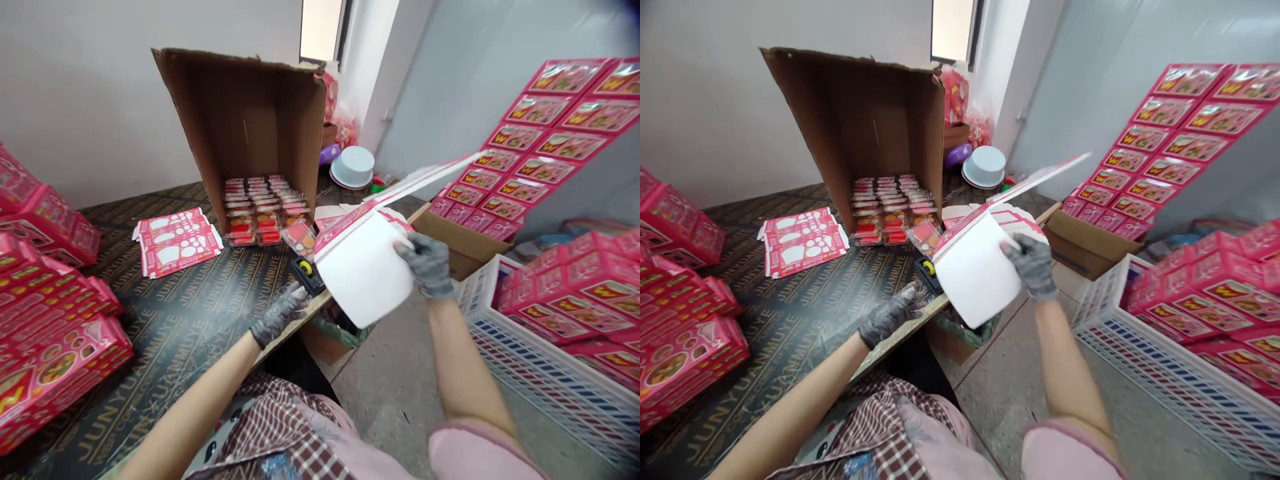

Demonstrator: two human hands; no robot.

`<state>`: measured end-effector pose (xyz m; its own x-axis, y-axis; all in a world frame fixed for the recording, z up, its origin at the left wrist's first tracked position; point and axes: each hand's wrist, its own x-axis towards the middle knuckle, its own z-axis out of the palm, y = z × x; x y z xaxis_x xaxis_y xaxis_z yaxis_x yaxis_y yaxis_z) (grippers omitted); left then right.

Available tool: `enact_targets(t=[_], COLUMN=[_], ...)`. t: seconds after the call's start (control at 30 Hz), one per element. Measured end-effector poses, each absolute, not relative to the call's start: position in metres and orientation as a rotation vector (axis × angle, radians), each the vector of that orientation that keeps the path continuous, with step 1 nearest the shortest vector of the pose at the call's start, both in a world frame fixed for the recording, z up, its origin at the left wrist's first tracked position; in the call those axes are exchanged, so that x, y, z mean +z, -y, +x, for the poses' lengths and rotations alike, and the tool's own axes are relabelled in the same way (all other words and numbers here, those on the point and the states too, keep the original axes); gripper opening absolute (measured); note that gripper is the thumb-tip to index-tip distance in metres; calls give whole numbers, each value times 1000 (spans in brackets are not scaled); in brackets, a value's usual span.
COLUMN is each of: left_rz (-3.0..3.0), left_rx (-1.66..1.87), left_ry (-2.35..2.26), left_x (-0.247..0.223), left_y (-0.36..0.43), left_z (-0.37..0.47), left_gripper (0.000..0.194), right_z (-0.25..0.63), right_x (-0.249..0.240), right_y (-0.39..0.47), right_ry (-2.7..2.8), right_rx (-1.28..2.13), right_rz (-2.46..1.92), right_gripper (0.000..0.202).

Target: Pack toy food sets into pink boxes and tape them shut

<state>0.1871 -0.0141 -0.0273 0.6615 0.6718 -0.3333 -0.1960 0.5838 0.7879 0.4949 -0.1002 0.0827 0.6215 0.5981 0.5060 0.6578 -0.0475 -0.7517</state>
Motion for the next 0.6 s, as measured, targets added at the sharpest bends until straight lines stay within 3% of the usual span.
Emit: enact_targets(t=[0.13, 0.23, 0.33, 0.4, 0.6], left_rz=[652, 648, 822, 951, 1152], left_rx=[513, 781, 1023, 1062, 1121], left_ry=[-503, -465, -491, -518, -637], left_x=[-22, 0, 23, 37, 72], left_y=[-17, -40, -61, -69, -69], left_z=[217, 189, 133, 92, 11], left_gripper=[64, 58, 56, 51, 52], right_z=[472, 482, 506, 520, 499], right_x=[64, 40, 21, 16, 34], right_y=[168, 188, 175, 152, 52], right_ry=[1022, 1010, 899, 769, 959], right_rx=[246, 599, 804, 762, 518], right_rz=[-1529, -1638, -1610, -1548, -1615], right_gripper=[43, 51, 87, 100, 69])
